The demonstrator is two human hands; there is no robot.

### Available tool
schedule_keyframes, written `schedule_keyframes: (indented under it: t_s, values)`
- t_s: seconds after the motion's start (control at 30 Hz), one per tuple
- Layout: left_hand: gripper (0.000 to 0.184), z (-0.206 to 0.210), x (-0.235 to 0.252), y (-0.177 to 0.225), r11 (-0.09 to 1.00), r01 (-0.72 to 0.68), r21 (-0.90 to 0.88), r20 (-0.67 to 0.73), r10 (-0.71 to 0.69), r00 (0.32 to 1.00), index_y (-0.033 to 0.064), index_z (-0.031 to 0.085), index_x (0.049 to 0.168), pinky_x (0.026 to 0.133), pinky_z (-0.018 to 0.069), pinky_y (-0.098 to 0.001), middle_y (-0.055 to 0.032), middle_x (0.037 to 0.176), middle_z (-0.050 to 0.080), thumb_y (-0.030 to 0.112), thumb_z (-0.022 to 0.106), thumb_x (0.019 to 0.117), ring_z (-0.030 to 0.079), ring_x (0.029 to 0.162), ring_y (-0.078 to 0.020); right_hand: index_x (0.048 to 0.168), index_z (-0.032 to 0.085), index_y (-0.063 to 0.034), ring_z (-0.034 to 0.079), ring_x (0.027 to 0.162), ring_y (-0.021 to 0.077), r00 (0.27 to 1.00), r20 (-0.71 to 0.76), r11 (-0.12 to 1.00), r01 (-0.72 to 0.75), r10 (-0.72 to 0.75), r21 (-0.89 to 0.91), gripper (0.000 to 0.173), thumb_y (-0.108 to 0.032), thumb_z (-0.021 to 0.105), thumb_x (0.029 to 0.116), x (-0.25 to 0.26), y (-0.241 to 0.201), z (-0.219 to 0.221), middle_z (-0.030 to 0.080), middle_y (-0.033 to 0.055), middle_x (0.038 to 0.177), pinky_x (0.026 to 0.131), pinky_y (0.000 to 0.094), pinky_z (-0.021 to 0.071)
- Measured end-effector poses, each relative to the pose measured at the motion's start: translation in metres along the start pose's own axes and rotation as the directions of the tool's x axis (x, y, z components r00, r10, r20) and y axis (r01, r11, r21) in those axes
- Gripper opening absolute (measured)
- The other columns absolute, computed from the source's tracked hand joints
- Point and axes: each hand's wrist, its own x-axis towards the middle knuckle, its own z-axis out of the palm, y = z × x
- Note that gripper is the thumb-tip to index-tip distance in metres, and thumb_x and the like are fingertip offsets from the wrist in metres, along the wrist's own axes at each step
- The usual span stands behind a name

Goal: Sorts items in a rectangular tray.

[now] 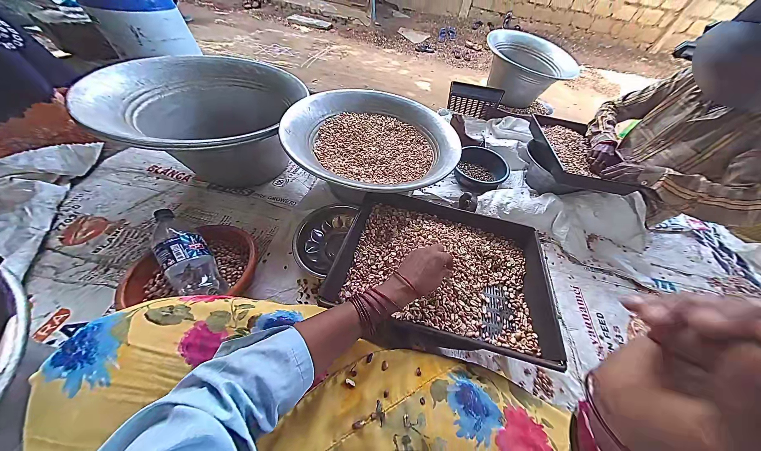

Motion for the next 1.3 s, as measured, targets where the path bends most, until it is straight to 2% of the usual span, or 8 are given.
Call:
schedule_keyframes:
  t_s: [0.13,0.33,0.6,0.77,0.93,1.03,1.17,1.3]
  values:
    - [0.025,0.0,0.003,-0.005,1.0,0.001,0.031,0.024,-0.001,1.0,0.0012,0.07,0.12,0.099,0.0499,-0.0545,-0.0236,0.121,0.065,0.012,0.057,0.1017,0.064,0.115,-0.0392,0.1,0.069,-0.0095,0.07,0.074,0.0036,0.896,-0.124,0.904,-0.428,0.426,0.009,0.017,0.003,0.059,0.0945,-0.021,0.082,0.029,0.074,-0.0082,0.09,0.071,0.0219,0.0619]
    - [0.021,-0.022,0.0,-0.025,0.979,0.084,-0.187,-0.131,-0.11,0.985,0.0007,0.071,0.111,0.08,0.0497,-0.0451,-0.0133,0.085,0.064,0.015,0.062,0.0996,0.058,0.077,-0.0246,0.103,0.069,-0.0003,0.069,0.069,0.0047,0.667,0.072,0.67,-0.733,0.742,-0.114,0.011,0.003,0.065,0.0935,-0.036,0.111,0.032,0.073,0.0007,0.089,0.066,0.0214,0.0603]
    - [0.025,0.007,0.0,-0.001,1.0,-0.017,0.023,0.056,0.016,0.998,0.0003,0.071,0.118,0.101,0.0482,-0.0561,-0.0219,0.121,0.068,0.015,0.06,0.1015,0.063,0.118,-0.0388,0.113,0.077,-0.0146,0.072,0.096,0.0248,0.316,0.287,0.391,-0.346,0.904,-0.853,0.02,-0.016,0.063,0.1,-0.044,0.118,0.041,0.077,0.0064,0.105,0.088,0.0527,0.0527]
    - [0.021,-0.019,-0.001,-0.017,0.946,0.104,-0.309,-0.084,-0.136,0.987,0.0012,0.071,0.11,0.074,0.0464,-0.0365,-0.0073,0.08,0.062,0.019,0.063,0.0999,0.053,0.072,-0.0158,0.119,0.076,-0.017,0.07,0.103,0.03,0.224,0.295,0.346,-0.242,0.929,-0.906,0.023,-0.023,0.062,0.1011,-0.048,0.117,0.053,0.075,0.0092,0.11,0.089,0.0569,0.0502]
    - [0.022,-0.043,-0.009,-0.037,0.719,0.097,-0.688,-0.158,-0.28,0.947,-0.0013,0.063,0.103,0.053,0.0391,-0.0202,-0.0008,0.07,0.055,0.0,0.042,0.1003,0.047,0.055,-0.005,0.124,0.072,-0.0116,0.068,0.112,0.0355,0.156,0.314,0.334,-0.12,0.936,-0.935,0.028,-0.022,0.062,0.1,-0.059,0.118,0.066,0.072,0.0157,0.118,0.091,0.0594,0.0496]
    - [0.019,-0.04,-0.011,-0.027,0.888,0.164,-0.429,-0.036,-0.198,0.98,0.0035,0.069,0.11,0.066,0.043,-0.0278,-0.0015,0.078,0.059,0.007,0.052,0.1005,0.048,0.064,-0.0073,0.123,0.072,-0.0114,0.067,0.112,0.035,0.135,0.308,0.322,-0.094,0.942,-0.942,0.027,-0.021,0.061,0.1001,-0.062,0.121,0.068,0.072,0.0156,0.119,0.091,0.0594,0.0494]
    - [0.024,-0.022,-0.011,-0.01,0.997,0.075,-0.008,0.07,-0.074,0.995,0.0038,0.072,0.119,0.093,0.0497,-0.054,-0.0192,0.104,0.071,0.012,0.056,0.1024,0.066,0.098,-0.0341,0.121,0.073,-0.0115,0.067,0.11,0.0319,0.103,0.335,0.348,-0.168,0.937,-0.922,0.026,-0.023,0.062,0.1002,-0.053,0.118,0.061,0.072,0.0134,0.116,0.092,0.0571,0.0496]
    - [0.026,-0.011,-0.011,-0.008,0.994,0.044,0.105,0.085,-0.053,0.995,0.0004,0.069,0.12,0.1,0.048,-0.0587,-0.0235,0.121,0.068,0.009,0.053,0.1019,0.064,0.118,-0.0406,0.109,0.072,-0.0061,0.063,0.074,-0.0019,0.251,0.711,0.646,-0.673,0.657,-0.359,0.017,-0.016,0.069,0.095,-0.041,0.105,0.039,0.072,-0.0064,0.094,0.069,0.0191,0.0542]
